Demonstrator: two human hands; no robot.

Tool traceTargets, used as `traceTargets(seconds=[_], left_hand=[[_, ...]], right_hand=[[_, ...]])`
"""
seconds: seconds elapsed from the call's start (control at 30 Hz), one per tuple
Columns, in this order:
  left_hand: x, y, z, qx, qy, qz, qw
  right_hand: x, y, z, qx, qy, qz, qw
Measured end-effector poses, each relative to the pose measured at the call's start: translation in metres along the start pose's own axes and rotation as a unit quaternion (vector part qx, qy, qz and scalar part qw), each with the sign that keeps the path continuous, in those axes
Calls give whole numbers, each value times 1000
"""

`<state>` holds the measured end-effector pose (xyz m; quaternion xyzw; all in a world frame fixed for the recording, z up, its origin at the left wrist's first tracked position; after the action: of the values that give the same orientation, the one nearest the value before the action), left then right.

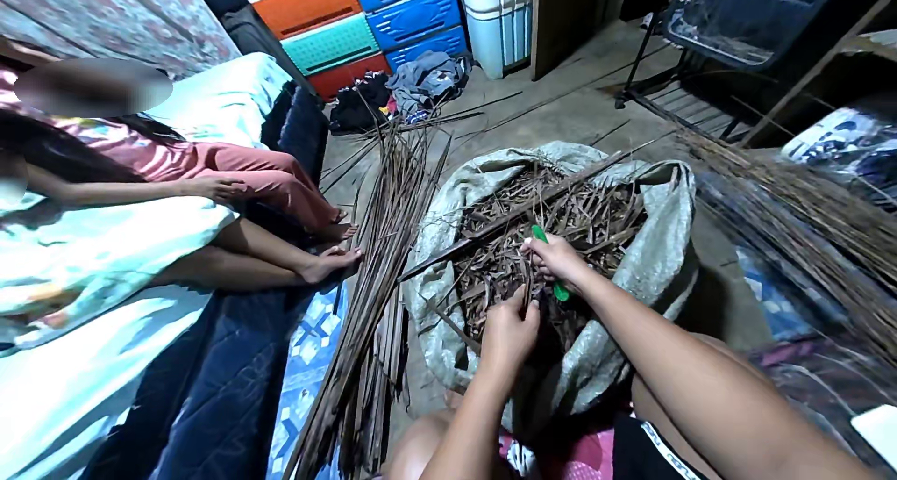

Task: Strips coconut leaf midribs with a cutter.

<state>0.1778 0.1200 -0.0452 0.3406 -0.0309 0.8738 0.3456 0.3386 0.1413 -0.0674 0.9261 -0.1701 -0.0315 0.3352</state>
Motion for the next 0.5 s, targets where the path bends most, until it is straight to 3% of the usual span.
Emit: traceTargets(seconds=[0.07,0.17,0.23,0.33,0.5], left_hand=[[4,-1,-3,6,8,18,1000],[12,-8,-12,39,-9,54,998],[17,-11,-18,58,-19,69,996],[23,-11,-22,79,-32,91,992],[21,-9,-15,80,-70,65,992]], right_hand=[[4,-2,-1,9,16,13,1000],[-10,10,1,25,158,-27,987],[-26,24,5,39,274,-48,960],[-41,53,7,36,455,-29,889],[-39,57,2,28,557,25,830]])
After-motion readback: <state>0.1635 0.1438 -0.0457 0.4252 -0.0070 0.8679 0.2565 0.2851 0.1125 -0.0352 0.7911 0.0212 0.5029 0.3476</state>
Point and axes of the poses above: each hand's wrist, its own y-axis away from the middle knuckle, its own x-axis out of the back of the hand, z = x × y, the point moved 4 cm from there along -y, towards the middle knuckle, and after that the axes turned 9 degrees about -x, right-handed, at the moved point
